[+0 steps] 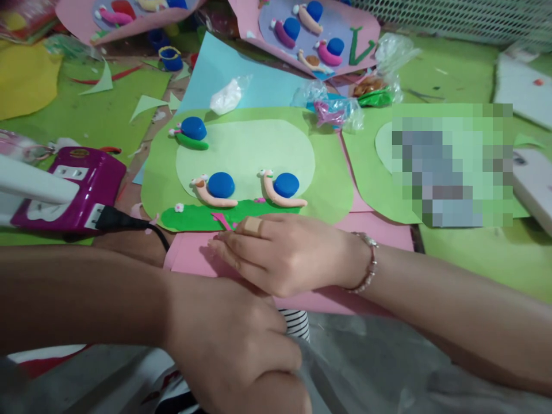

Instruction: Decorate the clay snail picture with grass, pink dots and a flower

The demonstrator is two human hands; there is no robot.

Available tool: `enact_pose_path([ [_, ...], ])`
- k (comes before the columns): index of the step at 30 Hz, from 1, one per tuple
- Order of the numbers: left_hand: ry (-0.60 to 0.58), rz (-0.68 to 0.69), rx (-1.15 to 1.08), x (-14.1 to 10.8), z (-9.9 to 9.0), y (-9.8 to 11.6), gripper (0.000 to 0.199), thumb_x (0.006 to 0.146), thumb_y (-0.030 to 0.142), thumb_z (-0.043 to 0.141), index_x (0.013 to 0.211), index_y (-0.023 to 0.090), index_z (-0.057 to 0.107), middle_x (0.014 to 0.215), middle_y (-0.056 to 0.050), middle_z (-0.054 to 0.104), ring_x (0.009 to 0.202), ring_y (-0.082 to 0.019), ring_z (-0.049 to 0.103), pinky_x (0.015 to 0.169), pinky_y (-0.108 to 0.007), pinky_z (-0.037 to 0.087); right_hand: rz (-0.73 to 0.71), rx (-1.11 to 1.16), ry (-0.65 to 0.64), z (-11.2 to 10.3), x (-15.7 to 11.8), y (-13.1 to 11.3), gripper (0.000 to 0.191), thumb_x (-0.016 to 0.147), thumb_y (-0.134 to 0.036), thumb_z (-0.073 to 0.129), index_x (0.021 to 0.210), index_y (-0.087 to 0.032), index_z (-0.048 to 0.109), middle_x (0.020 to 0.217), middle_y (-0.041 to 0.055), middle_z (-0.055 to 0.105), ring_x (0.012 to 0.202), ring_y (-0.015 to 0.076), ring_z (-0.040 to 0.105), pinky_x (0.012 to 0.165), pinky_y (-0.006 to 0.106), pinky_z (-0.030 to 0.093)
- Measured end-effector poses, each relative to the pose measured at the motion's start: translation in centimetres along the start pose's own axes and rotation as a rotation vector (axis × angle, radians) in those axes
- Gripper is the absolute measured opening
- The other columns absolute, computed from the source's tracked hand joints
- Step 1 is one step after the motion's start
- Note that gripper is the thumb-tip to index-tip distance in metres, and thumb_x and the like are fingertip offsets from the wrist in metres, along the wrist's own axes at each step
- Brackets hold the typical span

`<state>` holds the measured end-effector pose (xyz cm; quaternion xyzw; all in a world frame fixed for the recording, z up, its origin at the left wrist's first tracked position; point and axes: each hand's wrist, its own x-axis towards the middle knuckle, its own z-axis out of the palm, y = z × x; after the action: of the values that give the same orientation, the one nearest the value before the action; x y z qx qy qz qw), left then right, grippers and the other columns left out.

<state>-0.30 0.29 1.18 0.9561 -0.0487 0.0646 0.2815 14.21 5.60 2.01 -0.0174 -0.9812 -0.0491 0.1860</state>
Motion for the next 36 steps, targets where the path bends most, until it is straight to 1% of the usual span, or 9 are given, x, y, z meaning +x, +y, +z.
enact_pose_path([
  [3, -0.063, -0.017, -0.039, 0.2, -0.1, 0.0, 0.018, 0.082, 0.032, 0.052, 0.082, 0.017, 0.061, 0.070, 0.002, 0.062, 0.057, -0.012, 0.056, 0.038, -0.028, 0.031, -0.032, 0.003, -0.024, 0.1, 0.1, -0.1, 0.026, 0.089, -0.012, 0.046, 0.109, 0.001, 0.058, 0.099, 0.0105, 0.069, 0.082, 0.0178, 0.066, 0.068, 0.029, 0.058],
  [8, -0.147, -0.029, -0.049, 0.4, -0.3, 0.1, 0.018, 0.083, 0.030, 0.050, 0.084, 0.017, 0.062, 0.083, 0.001, 0.066, 0.061, -0.013, 0.057, 0.041, -0.031, 0.032, -0.047, 0.004, 0.022, 0.0, 0.3, -0.3, 0.026, 0.089, -0.008, 0.043, 0.107, 0.000, 0.060, 0.101, 0.0095, 0.069, 0.082, 0.0169, 0.067, 0.069, 0.027, 0.058],
  [12, -0.089, 0.021, 0.024, 0.3, -0.5, 0.2, 0.020, 0.085, 0.026, 0.046, 0.087, 0.019, 0.064, 0.081, 0.002, 0.065, 0.061, -0.013, 0.057, 0.043, -0.031, 0.032, -0.055, -0.030, 0.034, -0.3, 0.1, -0.2, 0.024, 0.088, -0.008, 0.045, 0.105, -0.002, 0.062, 0.100, 0.0090, 0.069, 0.080, 0.0168, 0.066, 0.067, 0.026, 0.057],
  [15, -0.123, 0.017, 0.015, 0.3, -0.6, 0.2, 0.019, 0.084, 0.028, 0.048, 0.087, 0.020, 0.065, 0.080, 0.002, 0.065, 0.059, -0.013, 0.056, 0.040, -0.031, 0.030, -0.060, -0.032, 0.030, -0.3, 0.1, -0.1, 0.025, 0.089, -0.010, 0.045, 0.105, -0.001, 0.062, 0.099, 0.0095, 0.070, 0.080, 0.0165, 0.066, 0.067, 0.026, 0.057],
  [17, -0.097, -0.003, 0.007, 0.3, -0.6, 0.1, 0.017, 0.084, 0.026, 0.049, 0.086, 0.020, 0.064, 0.080, 0.002, 0.065, 0.061, -0.013, 0.057, 0.040, -0.032, 0.031, -0.057, -0.020, 0.021, -0.3, 0.2, -0.1, 0.026, 0.090, -0.010, 0.043, 0.104, -0.002, 0.063, 0.099, 0.0083, 0.070, 0.082, 0.0155, 0.067, 0.068, 0.025, 0.057],
  [22, -0.155, -0.047, -0.080, 0.6, -0.8, -0.1, 0.016, 0.083, 0.029, 0.051, 0.082, 0.017, 0.062, 0.081, 0.002, 0.066, 0.060, -0.013, 0.056, 0.037, -0.031, 0.029, -0.074, -0.030, -0.044, -0.4, 0.2, 0.0, 0.026, 0.091, -0.013, 0.043, 0.107, -0.003, 0.061, 0.102, 0.0066, 0.069, 0.082, 0.0146, 0.066, 0.067, 0.025, 0.058],
  [26, -0.182, -0.088, -0.100, 0.5, -0.7, 0.1, 0.017, 0.083, 0.030, 0.050, 0.083, 0.017, 0.061, 0.085, 0.002, 0.067, 0.063, -0.013, 0.058, 0.037, -0.030, 0.030, -0.124, -0.063, -0.097, -0.8, 0.1, 0.2, 0.027, 0.091, -0.014, 0.045, 0.111, -0.002, 0.059, 0.107, 0.0094, 0.067, 0.083, 0.0144, 0.066, 0.069, 0.026, 0.057],
  [32, -0.089, -0.019, 0.011, 0.2, -0.6, 0.3, 0.017, 0.085, 0.027, 0.047, 0.082, 0.019, 0.062, 0.081, 0.004, 0.066, 0.061, -0.012, 0.057, 0.038, -0.030, 0.030, -0.134, -0.065, -0.138, -1.2, -0.1, 0.4, 0.029, 0.093, -0.013, 0.037, 0.110, -0.008, 0.060, 0.110, 0.0098, 0.065, 0.089, 0.0126, 0.064, 0.074, 0.025, 0.056],
  [36, -0.078, -0.025, -0.002, 0.1, -0.6, 0.2, 0.014, 0.082, 0.028, 0.054, 0.083, 0.017, 0.062, 0.082, 0.003, 0.065, 0.064, -0.011, 0.059, 0.041, -0.029, 0.033, -0.151, -0.063, -0.084, -1.3, -0.1, 0.6, 0.027, 0.092, -0.012, 0.039, 0.106, -0.006, 0.062, 0.105, 0.0087, 0.068, 0.082, 0.0131, 0.065, 0.072, 0.025, 0.057],
])
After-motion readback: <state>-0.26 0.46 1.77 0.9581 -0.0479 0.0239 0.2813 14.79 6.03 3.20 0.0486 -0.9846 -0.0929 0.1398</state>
